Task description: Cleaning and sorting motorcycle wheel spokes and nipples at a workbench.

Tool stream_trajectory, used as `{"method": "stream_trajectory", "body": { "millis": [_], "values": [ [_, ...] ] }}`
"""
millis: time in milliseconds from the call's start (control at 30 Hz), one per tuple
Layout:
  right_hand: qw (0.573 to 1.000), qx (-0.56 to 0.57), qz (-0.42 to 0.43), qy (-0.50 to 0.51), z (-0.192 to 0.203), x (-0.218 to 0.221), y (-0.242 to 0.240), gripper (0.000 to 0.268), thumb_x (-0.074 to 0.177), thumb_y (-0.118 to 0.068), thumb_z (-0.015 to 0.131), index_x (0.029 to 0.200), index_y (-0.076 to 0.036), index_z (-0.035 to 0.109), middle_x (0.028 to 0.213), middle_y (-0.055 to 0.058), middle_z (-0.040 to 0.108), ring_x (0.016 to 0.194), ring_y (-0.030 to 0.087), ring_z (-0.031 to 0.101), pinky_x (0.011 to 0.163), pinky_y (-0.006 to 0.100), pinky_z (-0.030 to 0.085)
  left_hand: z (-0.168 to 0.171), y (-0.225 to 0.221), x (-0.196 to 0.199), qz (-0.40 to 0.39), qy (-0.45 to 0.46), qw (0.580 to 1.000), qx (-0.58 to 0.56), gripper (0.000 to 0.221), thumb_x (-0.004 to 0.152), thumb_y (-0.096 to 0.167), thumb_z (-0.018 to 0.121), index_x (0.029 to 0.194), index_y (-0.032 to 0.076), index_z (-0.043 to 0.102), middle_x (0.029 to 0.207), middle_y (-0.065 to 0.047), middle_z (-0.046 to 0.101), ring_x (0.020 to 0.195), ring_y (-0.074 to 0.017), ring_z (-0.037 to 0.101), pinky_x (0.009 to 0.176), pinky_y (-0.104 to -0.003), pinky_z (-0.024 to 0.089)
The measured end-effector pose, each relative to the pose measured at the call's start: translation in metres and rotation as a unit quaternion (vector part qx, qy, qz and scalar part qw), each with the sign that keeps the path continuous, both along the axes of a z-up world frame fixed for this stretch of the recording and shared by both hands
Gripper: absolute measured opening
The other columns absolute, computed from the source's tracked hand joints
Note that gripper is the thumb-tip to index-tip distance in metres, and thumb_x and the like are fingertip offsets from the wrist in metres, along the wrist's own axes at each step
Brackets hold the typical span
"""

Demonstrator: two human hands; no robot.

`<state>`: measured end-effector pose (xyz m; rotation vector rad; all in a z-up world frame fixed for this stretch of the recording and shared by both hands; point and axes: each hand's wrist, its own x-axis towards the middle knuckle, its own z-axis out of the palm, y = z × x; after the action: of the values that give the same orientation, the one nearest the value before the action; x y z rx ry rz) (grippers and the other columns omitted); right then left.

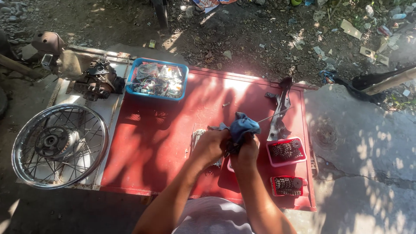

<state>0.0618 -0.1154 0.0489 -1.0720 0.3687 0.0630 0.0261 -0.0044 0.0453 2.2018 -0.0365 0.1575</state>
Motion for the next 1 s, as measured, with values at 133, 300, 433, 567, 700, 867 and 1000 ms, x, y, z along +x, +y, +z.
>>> {"method": "stream_trajectory", "body": {
  "millis": [133, 300, 433, 567, 700, 867, 1000],
  "values": [
    [0.993, -0.021, 0.040, -0.105, 0.007, 0.024, -0.007, 0.030, 0.099, -0.017, 0.057, 0.080, 0.004, 0.066, 0.066, 0.017, 0.056, 0.065, 0.028, 0.058, 0.069, 0.036, 0.054, 0.009, 0.009, -0.001, 0.020, -0.015, 0.999, -0.033, 0.003, 0.087, 0.017, 0.062, 0.088, 0.014, 0.062, 0.074, -0.017, 0.066, 0.080, -0.0467, 0.068, 0.071, -0.057, 0.053],
    [0.988, 0.115, -0.094, 0.050, -0.010, 0.080, -0.054, 0.010, 0.084, -0.007, 0.062, 0.085, -0.002, 0.071, 0.075, 0.010, 0.063, 0.076, 0.024, 0.065, 0.086, 0.038, 0.060, 0.028, 0.036, -0.016, 0.024, -0.080, 0.996, -0.009, 0.020, 0.093, 0.013, 0.064, 0.074, 0.018, 0.066, 0.064, -0.004, 0.068, 0.070, -0.0301, 0.072, 0.067, -0.041, 0.055],
    [0.993, 0.077, -0.089, 0.013, 0.045, 0.020, 0.010, 0.015, 0.094, -0.008, 0.056, 0.099, -0.010, 0.070, 0.088, 0.004, 0.066, 0.085, 0.017, 0.067, 0.084, 0.031, 0.059, 0.007, 0.019, -0.011, 0.023, -0.054, 0.998, -0.027, 0.009, 0.094, 0.010, 0.064, 0.091, 0.012, 0.072, 0.077, -0.015, 0.073, 0.080, -0.0385, 0.073, 0.072, -0.050, 0.055],
    [0.995, -0.052, 0.013, 0.079, -0.074, 0.015, -0.008, 0.017, 0.090, -0.010, 0.054, 0.088, 0.002, 0.066, 0.079, 0.020, 0.062, 0.075, 0.032, 0.061, 0.077, 0.046, 0.054, -0.004, 0.016, -0.009, -0.015, -0.001, 1.000, 0.019, 0.017, 0.079, 0.008, 0.065, 0.094, 0.006, 0.072, 0.075, -0.026, 0.067, 0.080, -0.0533, 0.068, 0.072, -0.063, 0.053],
    [0.984, 0.122, 0.125, -0.046, -0.043, 0.055, -0.045, 0.036, 0.093, 0.001, 0.033, 0.100, 0.000, 0.068, 0.096, 0.009, 0.070, 0.078, 0.022, 0.064, 0.077, 0.035, 0.054, 0.007, 0.027, -0.015, 0.008, -0.013, 0.997, -0.073, 0.021, 0.086, 0.010, 0.070, 0.104, 0.014, 0.079, 0.079, -0.014, 0.076, 0.091, -0.0427, 0.073, 0.076, -0.051, 0.057],
    [0.951, -0.186, 0.106, -0.222, -0.004, 0.038, -0.033, 0.016, 0.087, -0.008, 0.062, 0.094, 0.007, 0.062, 0.082, 0.011, 0.057, 0.073, 0.025, 0.053, 0.075, 0.034, 0.048, 0.013, 0.039, -0.022, 0.015, -0.009, 1.000, -0.002, 0.014, 0.088, 0.017, 0.071, 0.099, 0.020, 0.079, 0.079, -0.016, 0.074, 0.089, -0.0425, 0.071, 0.073, -0.054, 0.056],
    [0.985, 0.023, 0.164, -0.057, 0.060, -0.013, 0.021, 0.012, 0.080, -0.001, 0.063, 0.069, -0.001, 0.062, 0.052, 0.004, 0.043, 0.041, 0.017, 0.036, 0.040, 0.035, 0.037, -0.068, 0.028, 0.003, 0.032, 0.029, 0.990, 0.136, 0.019, 0.081, 0.025, 0.071, 0.098, 0.025, 0.079, 0.083, -0.007, 0.074, 0.089, -0.0337, 0.074, 0.077, -0.051, 0.059]
  ]
}}
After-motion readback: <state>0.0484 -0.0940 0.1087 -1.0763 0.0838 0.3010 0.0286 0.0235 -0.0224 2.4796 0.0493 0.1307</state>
